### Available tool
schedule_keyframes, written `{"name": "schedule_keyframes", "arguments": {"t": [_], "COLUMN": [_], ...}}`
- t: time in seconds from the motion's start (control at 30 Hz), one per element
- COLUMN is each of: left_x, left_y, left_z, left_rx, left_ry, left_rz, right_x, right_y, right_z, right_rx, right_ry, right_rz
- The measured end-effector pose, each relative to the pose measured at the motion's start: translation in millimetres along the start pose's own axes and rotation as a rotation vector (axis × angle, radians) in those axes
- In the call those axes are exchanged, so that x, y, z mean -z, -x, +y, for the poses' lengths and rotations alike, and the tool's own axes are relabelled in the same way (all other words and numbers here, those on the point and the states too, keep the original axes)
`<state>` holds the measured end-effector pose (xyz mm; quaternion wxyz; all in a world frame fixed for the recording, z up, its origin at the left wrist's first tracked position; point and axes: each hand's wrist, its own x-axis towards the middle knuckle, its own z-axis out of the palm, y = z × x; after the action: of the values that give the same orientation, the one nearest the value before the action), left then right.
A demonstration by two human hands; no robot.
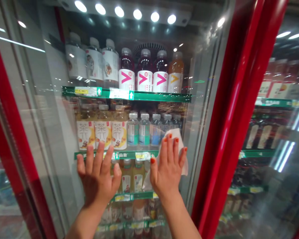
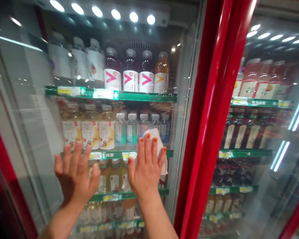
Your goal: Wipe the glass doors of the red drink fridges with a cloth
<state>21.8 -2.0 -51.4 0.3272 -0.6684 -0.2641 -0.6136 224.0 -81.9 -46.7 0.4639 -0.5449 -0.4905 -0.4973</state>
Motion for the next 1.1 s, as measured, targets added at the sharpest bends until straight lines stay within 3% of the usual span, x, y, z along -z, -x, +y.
{"name": "schedule_keyframes", "arguments": {"t": [0.1,0.2,0.3,0.37,0.47,0.53,0.6,0.7,0.8,0.9,0.97,1.03,1.1], "left_x": [0.7,1.4,1.3,1.2,2.2,3.1,3.5,2.9,2.1,1.8,1.9,1.9,1.6], "left_y": [-0.2,0.6,0.9,0.5,0.1,0.4,1.3,3.2,4.5,4.6,4.6,4.9,5.0], "left_z": [-0.3,-0.6,1.5,3.5,4.8,4.1,2.9,1.8,2.1,2.5,2.4,2.0,1.4], "left_rx": [-0.007,-0.021,-0.011,0.009,0.026,0.033,0.031,0.031,0.05,0.052,0.043,0.039,0.041], "left_ry": [-0.009,-0.026,-0.029,-0.033,-0.034,-0.026,-0.016,0.0,0.008,0.013,0.01,0.008,0.02], "left_rz": [0.007,-0.003,0.0,0.002,-0.012,-0.017,-0.025,-0.04,-0.048,-0.047,-0.035,-0.037,-0.055], "right_x": [4.2,9.4,7.2,3.3,-1.2,-0.8,3.4,9.3,3.8,-7.6,-10.9,-8.0,-1.0], "right_y": [37.0,70.7,54.2,29.6,21.9,43.5,70.3,79.9,45.6,22.2,35.0,64.0,90.3], "right_z": [-14.3,8.0,35.2,33.9,9.7,-0.3,4.5,25.4,21.2,-20.3,-46.0,-51.6,-33.2], "right_rx": [0.151,0.056,-0.135,-0.182,-0.034,0.117,0.147,-0.046,-0.173,-0.006,0.168,0.248,0.213], "right_ry": [-0.017,0.04,0.061,0.048,0.031,0.037,0.059,0.104,0.093,0.025,-0.022,-0.025,0.011], "right_rz": [-0.067,-0.037,0.033,0.06,0.006,-0.045,-0.071,-0.05,-0.002,-0.037,-0.09,-0.112,-0.097]}}
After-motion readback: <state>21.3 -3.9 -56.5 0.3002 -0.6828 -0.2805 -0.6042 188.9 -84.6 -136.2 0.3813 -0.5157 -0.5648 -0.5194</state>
